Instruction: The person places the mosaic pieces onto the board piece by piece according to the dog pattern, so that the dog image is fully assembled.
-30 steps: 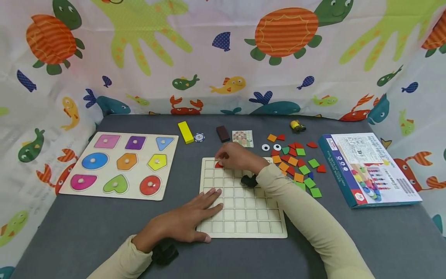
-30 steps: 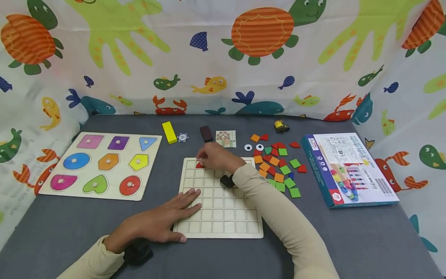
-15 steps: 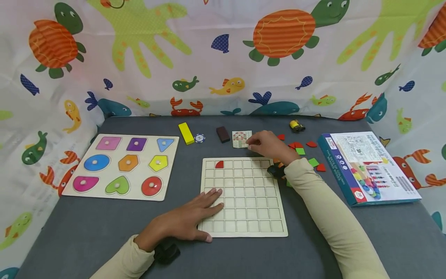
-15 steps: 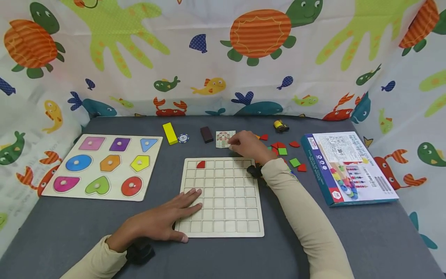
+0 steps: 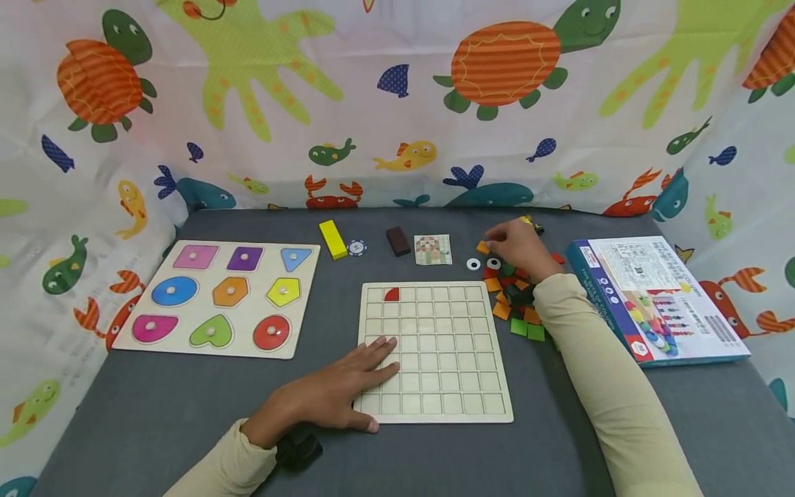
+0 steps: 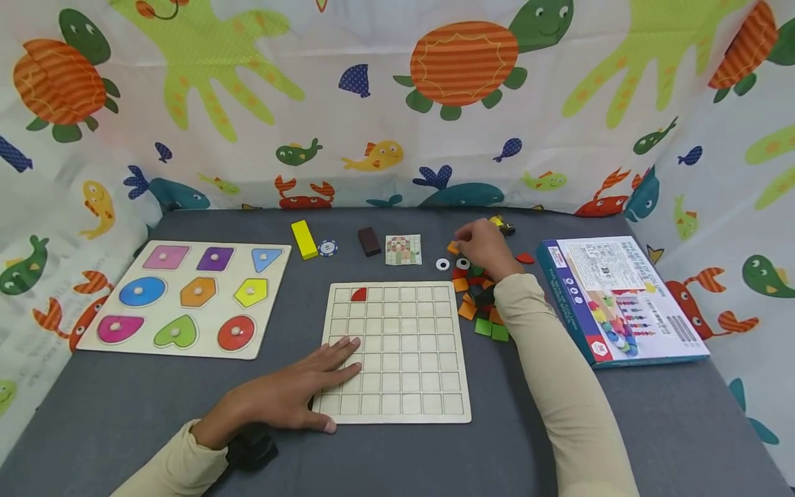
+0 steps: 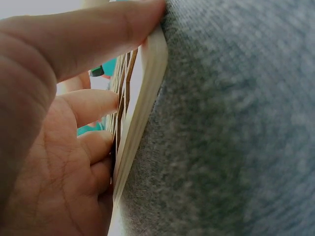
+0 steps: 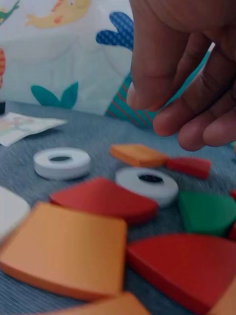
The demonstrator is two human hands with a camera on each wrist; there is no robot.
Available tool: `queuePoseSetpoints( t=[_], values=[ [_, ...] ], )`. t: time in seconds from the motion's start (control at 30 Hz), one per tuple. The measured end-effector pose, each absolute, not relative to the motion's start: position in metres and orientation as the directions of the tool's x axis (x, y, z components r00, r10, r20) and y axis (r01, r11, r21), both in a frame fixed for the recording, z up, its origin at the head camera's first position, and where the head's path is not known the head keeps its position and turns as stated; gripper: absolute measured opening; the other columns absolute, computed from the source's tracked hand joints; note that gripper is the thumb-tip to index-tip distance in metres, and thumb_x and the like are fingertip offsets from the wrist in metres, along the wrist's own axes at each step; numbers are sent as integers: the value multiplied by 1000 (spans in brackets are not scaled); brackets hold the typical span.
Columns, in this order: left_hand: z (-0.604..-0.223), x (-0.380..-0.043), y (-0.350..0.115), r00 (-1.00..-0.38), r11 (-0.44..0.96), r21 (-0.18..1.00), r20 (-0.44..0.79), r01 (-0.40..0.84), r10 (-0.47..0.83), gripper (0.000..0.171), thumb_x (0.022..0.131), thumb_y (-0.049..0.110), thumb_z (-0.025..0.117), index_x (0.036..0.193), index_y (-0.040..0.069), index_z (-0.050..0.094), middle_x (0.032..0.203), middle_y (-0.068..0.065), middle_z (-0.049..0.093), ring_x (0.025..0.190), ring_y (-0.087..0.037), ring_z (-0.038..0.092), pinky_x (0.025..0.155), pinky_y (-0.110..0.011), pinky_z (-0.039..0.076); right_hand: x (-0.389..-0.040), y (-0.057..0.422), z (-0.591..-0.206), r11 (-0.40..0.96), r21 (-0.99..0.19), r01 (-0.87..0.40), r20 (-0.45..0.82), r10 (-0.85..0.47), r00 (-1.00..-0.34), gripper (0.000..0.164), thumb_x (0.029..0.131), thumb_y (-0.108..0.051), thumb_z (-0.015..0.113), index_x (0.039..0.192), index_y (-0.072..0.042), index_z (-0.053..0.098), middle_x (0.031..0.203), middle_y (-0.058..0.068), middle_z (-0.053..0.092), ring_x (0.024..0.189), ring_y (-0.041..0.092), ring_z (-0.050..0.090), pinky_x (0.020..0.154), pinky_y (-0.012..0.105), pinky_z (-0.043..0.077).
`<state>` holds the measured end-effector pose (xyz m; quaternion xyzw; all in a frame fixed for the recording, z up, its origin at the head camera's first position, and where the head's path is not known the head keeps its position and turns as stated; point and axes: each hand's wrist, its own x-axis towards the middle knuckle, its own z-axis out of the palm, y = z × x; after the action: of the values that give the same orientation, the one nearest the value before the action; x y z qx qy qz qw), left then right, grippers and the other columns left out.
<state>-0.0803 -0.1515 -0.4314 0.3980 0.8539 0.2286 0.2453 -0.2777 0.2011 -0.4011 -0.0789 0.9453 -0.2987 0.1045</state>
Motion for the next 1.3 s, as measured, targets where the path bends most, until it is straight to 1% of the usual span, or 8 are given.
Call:
queuePoseSetpoints(
  t=[0.17,0.37,0.53,0.7,0.9,1.07,1.2,1.3],
  values=[
    [-432,-79,-152,-565,581,590,-240,560,789,91,82,42,77,154,13,28,163,-2,-3,147,-18,-8,117,-44,5,-281,204,-408,806,-588,-67,-173,-207,-963,31,99,-6,55,125,9,60,122,27,60,107,37,57,90,49,48],
    [-432,-78,-152,-563,578,603,-243,550,790,91,82,41,77,154,13,28,163,-2,-3,147,-18,-8,117,-44,5,-282,199,-412,797,-601,-60,-162,-195,-967,30,98,-4,56,124,9,61,121,26,60,108,37,56,90,48,48],
    [-432,-78,-152,-562,572,611,-239,546,792,91,82,40,78,154,12,28,163,-2,-3,147,-18,-8,117,-44,4,-284,196,-415,800,-594,-88,-153,-219,-964,30,96,-3,57,123,9,62,119,27,60,106,38,57,87,48,50],
    [-432,-79,-151,-563,569,608,-231,553,794,92,82,40,78,154,12,28,163,-2,-2,147,-18,-8,117,-44,4,-285,196,-414,815,-572,-95,-148,-217,-965,29,94,0,59,122,10,62,116,27,61,104,39,57,86,49,50],
    [-431,-79,-152,-560,567,610,-232,553,795,93,82,41,78,154,12,28,163,-3,-3,147,-18,-9,117,-44,4,-285,194,-414,829,-550,-100,-169,-228,-959,30,94,0,60,122,9,62,110,25,63,95,34,60,79,44,52],
    [-430,-81,-152,-556,562,613,-228,555,799,93,82,41,78,154,12,28,163,-2,-3,147,-18,-8,117,-43,2,-284,190,-411,830,-548,-101,-178,-234,-956,28,96,-2,58,121,7,64,114,24,62,94,32,61,80,44,52],
    [-431,-82,-152,-551,557,615,-227,558,803,93,82,42,77,154,12,27,163,-2,-3,147,-17,-9,117,-42,1,-282,189,-409,823,-554,-122,-150,-243,-958,24,97,-1,56,118,5,65,115,24,62,94,33,59,82,45,51],
    [-431,-83,-153,-548,554,614,-225,562,805,93,82,42,77,154,11,27,163,-3,-3,147,-18,-9,117,-42,1,-279,187,-407,812,-566,-144,-112,-249,-962,22,97,-1,54,114,5,67,110,23,63,89,31,60,78,44,51]
  ],
)
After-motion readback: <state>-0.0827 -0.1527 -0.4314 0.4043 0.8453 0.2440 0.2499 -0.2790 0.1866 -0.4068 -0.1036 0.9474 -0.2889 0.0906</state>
